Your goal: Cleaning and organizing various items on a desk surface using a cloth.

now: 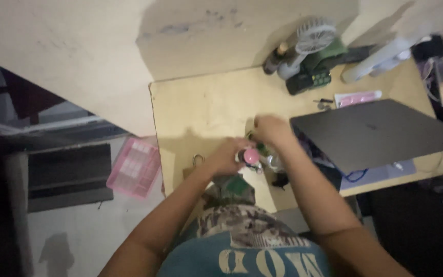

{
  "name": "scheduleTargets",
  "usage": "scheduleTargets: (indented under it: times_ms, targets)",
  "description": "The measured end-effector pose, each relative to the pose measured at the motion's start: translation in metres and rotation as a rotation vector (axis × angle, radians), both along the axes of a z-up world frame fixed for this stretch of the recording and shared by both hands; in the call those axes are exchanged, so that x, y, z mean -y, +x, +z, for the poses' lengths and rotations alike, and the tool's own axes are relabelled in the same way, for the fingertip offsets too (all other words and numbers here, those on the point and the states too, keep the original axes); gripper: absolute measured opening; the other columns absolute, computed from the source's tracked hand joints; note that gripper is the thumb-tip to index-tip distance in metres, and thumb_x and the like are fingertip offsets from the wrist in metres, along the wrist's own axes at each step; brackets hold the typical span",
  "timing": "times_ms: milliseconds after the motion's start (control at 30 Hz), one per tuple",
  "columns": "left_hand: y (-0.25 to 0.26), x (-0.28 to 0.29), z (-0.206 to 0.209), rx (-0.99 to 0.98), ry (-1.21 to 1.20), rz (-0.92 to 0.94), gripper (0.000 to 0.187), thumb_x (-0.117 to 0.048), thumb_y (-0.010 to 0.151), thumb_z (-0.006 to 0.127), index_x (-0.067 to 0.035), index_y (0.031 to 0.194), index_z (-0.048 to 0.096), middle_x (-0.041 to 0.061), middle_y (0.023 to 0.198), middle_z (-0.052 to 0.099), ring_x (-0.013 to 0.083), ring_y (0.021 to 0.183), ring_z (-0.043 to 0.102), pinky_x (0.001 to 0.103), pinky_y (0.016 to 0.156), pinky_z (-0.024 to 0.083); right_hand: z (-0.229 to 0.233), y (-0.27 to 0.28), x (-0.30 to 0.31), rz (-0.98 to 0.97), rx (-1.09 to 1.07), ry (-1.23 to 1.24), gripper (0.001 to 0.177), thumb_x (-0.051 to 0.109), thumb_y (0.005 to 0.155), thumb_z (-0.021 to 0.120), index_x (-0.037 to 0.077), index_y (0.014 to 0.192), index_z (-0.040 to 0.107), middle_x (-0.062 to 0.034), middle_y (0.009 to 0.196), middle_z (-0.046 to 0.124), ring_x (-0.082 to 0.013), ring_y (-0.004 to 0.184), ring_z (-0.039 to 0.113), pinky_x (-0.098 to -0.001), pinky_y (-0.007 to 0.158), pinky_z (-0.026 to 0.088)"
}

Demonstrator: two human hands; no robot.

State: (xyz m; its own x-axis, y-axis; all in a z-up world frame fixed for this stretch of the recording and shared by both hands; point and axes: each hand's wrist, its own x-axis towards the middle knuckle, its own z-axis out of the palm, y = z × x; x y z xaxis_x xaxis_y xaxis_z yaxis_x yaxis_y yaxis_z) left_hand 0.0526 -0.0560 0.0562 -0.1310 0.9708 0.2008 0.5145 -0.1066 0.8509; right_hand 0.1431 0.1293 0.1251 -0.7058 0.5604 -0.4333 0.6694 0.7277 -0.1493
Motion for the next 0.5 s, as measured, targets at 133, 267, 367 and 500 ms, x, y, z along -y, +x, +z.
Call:
scheduleTargets:
  times_ms: [133,267,367,500]
  targets:
    - [0.006,0.002,0.025,-0.067,-0.051,-0.057,0.059,-0.015,0.067,0.084,-0.013,0.123,0.064,0.013,0.123,0.066,0.0363,0.120,0.059,0.047,0.108,0.040,-0.003,0.011,0.013,0.081,0.013,-0.018,0.042,0.022,0.071,0.079,0.012,0.111,0.070,-0.0187,0.105,0.074,-0.0366,0.102,0.071,-0.0473,0.087,0.056]
    - [0.008,0.003,0.027,0.035,-0.123,0.029,0.052,-0.014,0.071,0.085,-0.012,0.120,0.066,0.012,0.117,0.068,0.0342,0.115,0.061,0.043,0.103,0.047,-0.002,0.013,0.015,0.069,-0.029,-0.076,0.043,0.021,0.072,0.078,0.015,0.113,0.067,-0.0170,0.106,0.075,-0.0360,0.102,0.071,-0.0464,0.087,0.057]
    - [0.003,-0.001,0.024,0.099,-0.081,0.109,0.051,-0.010,0.073,0.084,-0.011,0.121,0.067,0.013,0.118,0.069,0.0329,0.114,0.064,0.041,0.101,0.051,0.001,0.012,0.012,0.047,-0.078,-0.096,0.039,0.025,0.075,0.077,0.016,0.113,0.069,-0.0182,0.108,0.075,-0.0370,0.104,0.071,-0.0460,0.090,0.056]
    - [-0.008,-0.014,0.022,0.131,0.024,0.253,0.056,-0.010,0.072,0.084,-0.008,0.125,0.066,0.014,0.119,0.070,0.0325,0.110,0.069,0.040,0.097,0.056,-0.001,0.001,-0.026,-0.177,-0.239,-0.091,0.066,0.045,0.078,0.086,0.003,0.121,0.059,-0.0266,0.111,0.069,-0.0419,0.104,0.067,-0.0474,0.091,0.053]
